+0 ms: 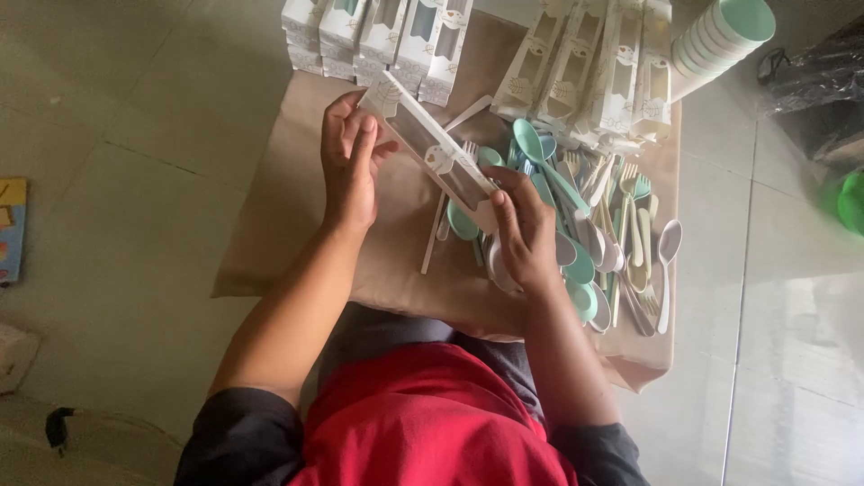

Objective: The person is individually packing plastic spoons and forks into small cardboard sleeves or boxes on a work surface.

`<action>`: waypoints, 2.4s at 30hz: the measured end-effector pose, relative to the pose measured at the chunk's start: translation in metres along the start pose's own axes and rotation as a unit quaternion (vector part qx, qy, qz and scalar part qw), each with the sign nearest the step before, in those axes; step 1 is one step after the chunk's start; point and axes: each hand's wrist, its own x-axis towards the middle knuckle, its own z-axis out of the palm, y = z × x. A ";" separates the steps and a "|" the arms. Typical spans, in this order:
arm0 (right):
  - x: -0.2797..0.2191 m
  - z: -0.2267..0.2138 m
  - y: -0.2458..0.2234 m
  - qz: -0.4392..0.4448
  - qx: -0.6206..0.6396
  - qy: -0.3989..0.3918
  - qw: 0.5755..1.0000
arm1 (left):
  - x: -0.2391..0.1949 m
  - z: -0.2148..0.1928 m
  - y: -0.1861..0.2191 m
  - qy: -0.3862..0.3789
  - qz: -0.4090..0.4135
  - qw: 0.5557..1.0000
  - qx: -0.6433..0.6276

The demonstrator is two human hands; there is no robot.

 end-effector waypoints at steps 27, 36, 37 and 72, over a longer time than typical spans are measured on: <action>0.060 -0.020 -0.053 0.244 -0.077 -0.267 0.929 | 0.006 -0.001 0.004 0.078 -0.138 0.983 -0.092; 0.165 -0.020 0.034 0.332 -0.086 -0.045 0.938 | 0.011 0.000 0.019 0.115 -0.296 0.928 -0.194; 0.170 -0.017 0.045 0.331 -0.087 -0.045 0.939 | 0.012 0.000 0.017 0.114 -0.295 0.928 -0.195; 0.145 -0.042 0.082 -0.017 -0.544 -0.195 0.816 | 0.012 -0.001 0.006 0.070 -0.314 0.931 -0.173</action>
